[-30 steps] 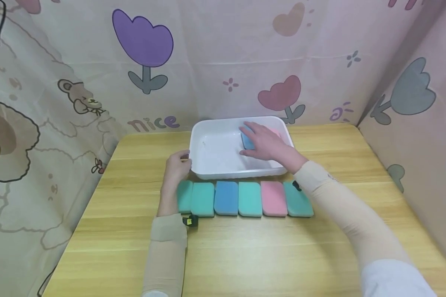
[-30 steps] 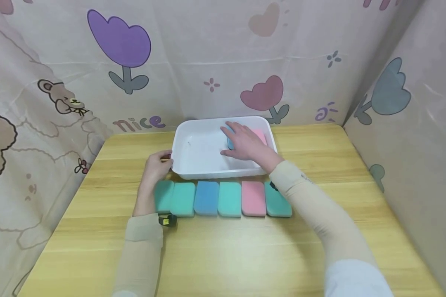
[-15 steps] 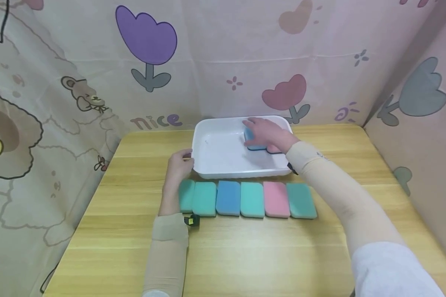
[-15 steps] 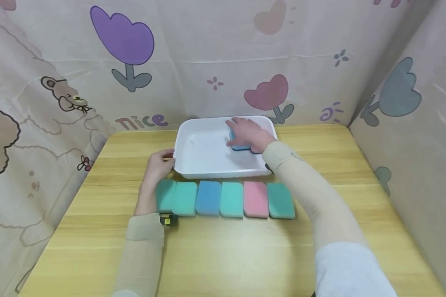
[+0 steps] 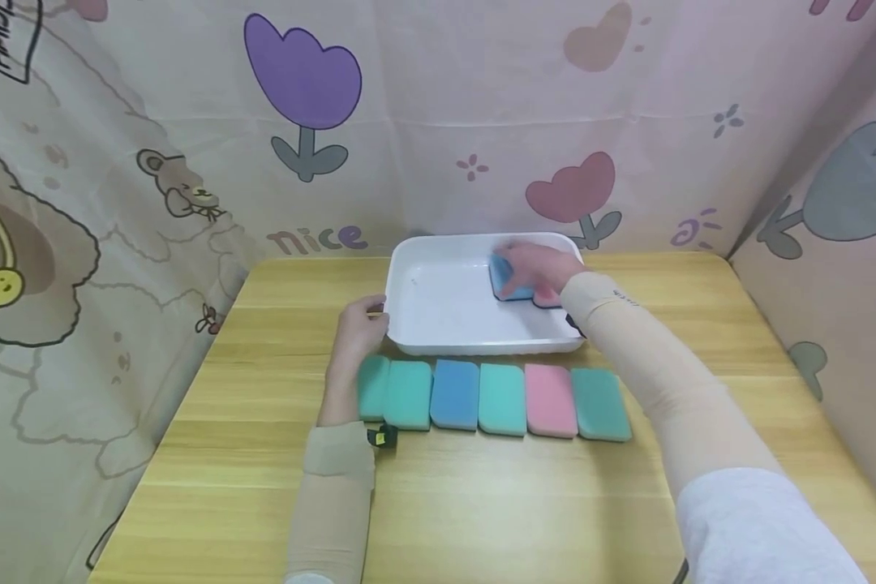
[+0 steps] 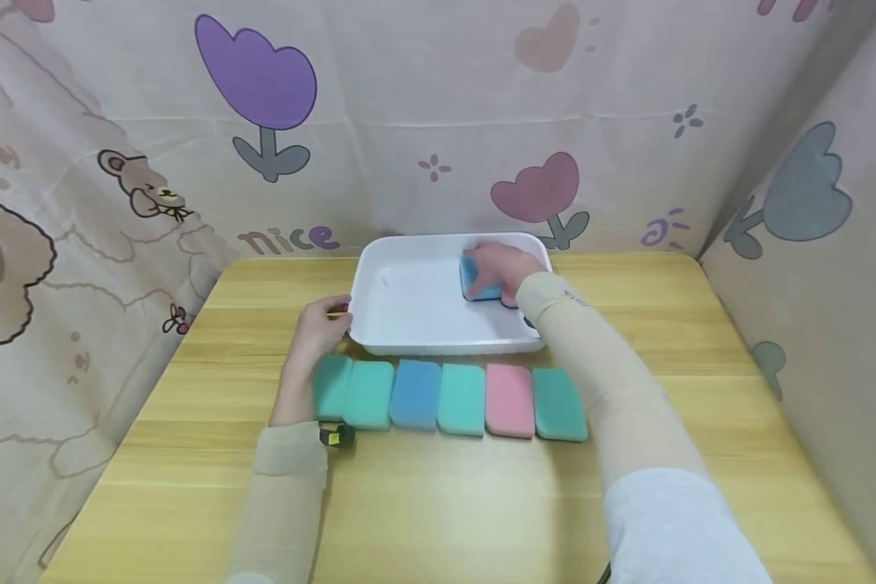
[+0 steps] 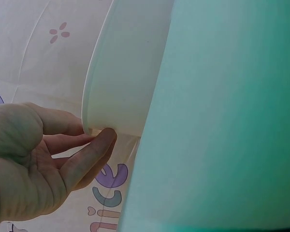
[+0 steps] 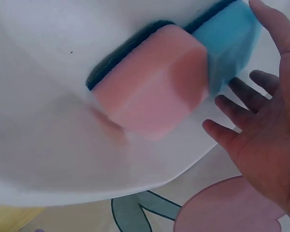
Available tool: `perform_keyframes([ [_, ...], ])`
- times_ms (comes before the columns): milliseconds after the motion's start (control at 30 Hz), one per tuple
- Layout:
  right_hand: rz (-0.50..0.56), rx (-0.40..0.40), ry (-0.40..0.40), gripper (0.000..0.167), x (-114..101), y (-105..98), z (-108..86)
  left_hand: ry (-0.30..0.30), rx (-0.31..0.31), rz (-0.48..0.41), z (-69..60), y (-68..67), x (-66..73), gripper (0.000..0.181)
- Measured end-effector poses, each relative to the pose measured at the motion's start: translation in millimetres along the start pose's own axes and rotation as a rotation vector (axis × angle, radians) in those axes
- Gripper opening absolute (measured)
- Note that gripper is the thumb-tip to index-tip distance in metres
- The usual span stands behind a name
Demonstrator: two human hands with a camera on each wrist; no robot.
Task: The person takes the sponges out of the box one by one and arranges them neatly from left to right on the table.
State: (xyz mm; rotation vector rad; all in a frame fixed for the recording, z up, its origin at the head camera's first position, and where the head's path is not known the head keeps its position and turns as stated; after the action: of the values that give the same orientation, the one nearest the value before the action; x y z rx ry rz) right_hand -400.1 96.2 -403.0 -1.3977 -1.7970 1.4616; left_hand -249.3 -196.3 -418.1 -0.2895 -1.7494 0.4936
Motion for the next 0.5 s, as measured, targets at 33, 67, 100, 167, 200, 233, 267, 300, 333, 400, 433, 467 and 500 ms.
perform_keyframes([
  [33,-0.005,0.0,-0.003,0.096,1.1,0.9,0.1,-0.001,-0.003,0.0,-0.1,0.3,0.1,0.05],
  [67,-0.015,0.004,-0.007,0.096,1.9,1.7,0.5,-0.002,-0.004,0.0,0.0,0.5,0.1,0.05],
  [100,-0.033,0.007,-0.021,0.095,2.1,2.3,0.9,-0.002,-0.006,-0.001,0.1,0.6,0.2,0.05],
  [167,-0.054,0.009,-0.033,0.095,2.8,3.5,1.4,-0.004,-0.007,-0.003,0.3,0.7,0.3,0.05],
  [200,-0.059,0.01,-0.033,0.096,3.0,4.0,1.5,-0.003,-0.007,-0.005,0.4,0.8,0.3,0.05],
  [233,-0.059,0.01,-0.029,0.096,3.3,4.4,1.5,-0.003,-0.01,-0.004,0.5,0.8,0.4,0.05],
  [267,-0.06,0.012,-0.034,0.096,3.2,4.6,1.4,-0.002,-0.01,-0.005,0.5,0.7,0.5,0.05],
  [300,-0.061,0.011,-0.03,0.096,3.2,4.8,1.5,-0.002,-0.011,-0.005,0.5,0.7,0.6,0.05],
  [333,-0.06,0.01,-0.026,0.096,3.3,5.1,1.3,-0.003,-0.012,-0.006,0.4,0.7,0.7,0.05],
  [400,-0.056,0.008,-0.023,0.095,2.7,5.3,1.2,-0.002,-0.015,-0.007,0.3,0.5,0.9,0.05],
  [433,-0.052,0.004,-0.022,0.095,2.6,5.6,1.4,-0.002,-0.016,-0.007,0.3,0.4,0.9,0.05],
  [467,-0.044,0.0,-0.018,0.095,2.4,5.9,1.3,-0.002,-0.015,-0.006,0.2,0.2,0.9,0.05],
  [500,-0.037,-0.007,-0.009,0.095,2.6,6.3,1.6,-0.001,-0.015,-0.006,0.3,0.2,1.0,0.05],
])
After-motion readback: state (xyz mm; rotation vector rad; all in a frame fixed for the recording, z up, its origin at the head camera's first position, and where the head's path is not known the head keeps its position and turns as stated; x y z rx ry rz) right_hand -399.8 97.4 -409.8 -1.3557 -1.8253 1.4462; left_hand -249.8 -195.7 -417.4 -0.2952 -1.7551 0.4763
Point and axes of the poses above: each hand's wrist, its own z-axis towards the middle knuckle, its own y-axis out of the palm, x = y × z, the point moved 4 cm from there along z, towards the middle knuckle, and after that the axes turned 2 degrees about -z, right-handed, at the moved point
